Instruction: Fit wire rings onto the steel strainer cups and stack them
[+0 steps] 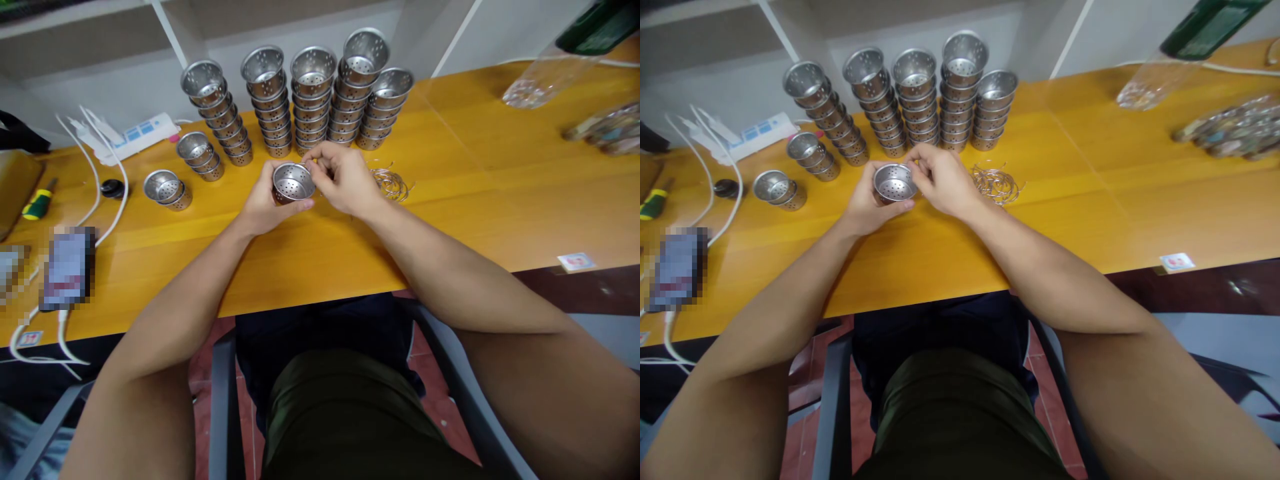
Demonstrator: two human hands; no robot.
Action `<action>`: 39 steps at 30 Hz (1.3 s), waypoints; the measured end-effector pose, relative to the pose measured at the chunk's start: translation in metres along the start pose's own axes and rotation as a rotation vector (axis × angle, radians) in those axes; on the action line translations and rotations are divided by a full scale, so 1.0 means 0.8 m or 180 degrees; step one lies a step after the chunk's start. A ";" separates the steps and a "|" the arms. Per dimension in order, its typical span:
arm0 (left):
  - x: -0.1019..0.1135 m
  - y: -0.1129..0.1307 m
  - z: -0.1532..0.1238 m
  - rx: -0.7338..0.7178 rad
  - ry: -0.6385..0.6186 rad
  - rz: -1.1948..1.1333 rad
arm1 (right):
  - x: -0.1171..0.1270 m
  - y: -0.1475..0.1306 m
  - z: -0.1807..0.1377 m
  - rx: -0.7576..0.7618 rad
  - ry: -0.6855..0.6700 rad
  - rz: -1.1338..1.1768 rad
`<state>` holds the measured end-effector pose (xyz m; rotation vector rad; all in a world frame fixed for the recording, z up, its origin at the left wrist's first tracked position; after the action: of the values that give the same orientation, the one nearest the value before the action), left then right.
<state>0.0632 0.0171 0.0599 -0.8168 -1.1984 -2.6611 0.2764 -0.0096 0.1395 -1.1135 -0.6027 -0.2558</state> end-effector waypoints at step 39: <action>0.010 -0.005 -0.010 0.0226 -0.0125 -0.0129 | -0.009 -0.005 -0.002 0.0252 -0.0880 0.1636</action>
<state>0.0516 0.0150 0.0573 -0.8461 -1.3244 -2.6288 0.2695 -0.0133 0.1379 -1.1960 -0.5426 0.3675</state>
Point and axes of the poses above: each hand's wrist, its own z-axis towards the middle knuckle, its own x-axis out of the back of the hand, y = z × x, the point moved 6 cm from there along z, towards the middle knuckle, and after that the axes turned 5 degrees about z, right-handed, at the moved point
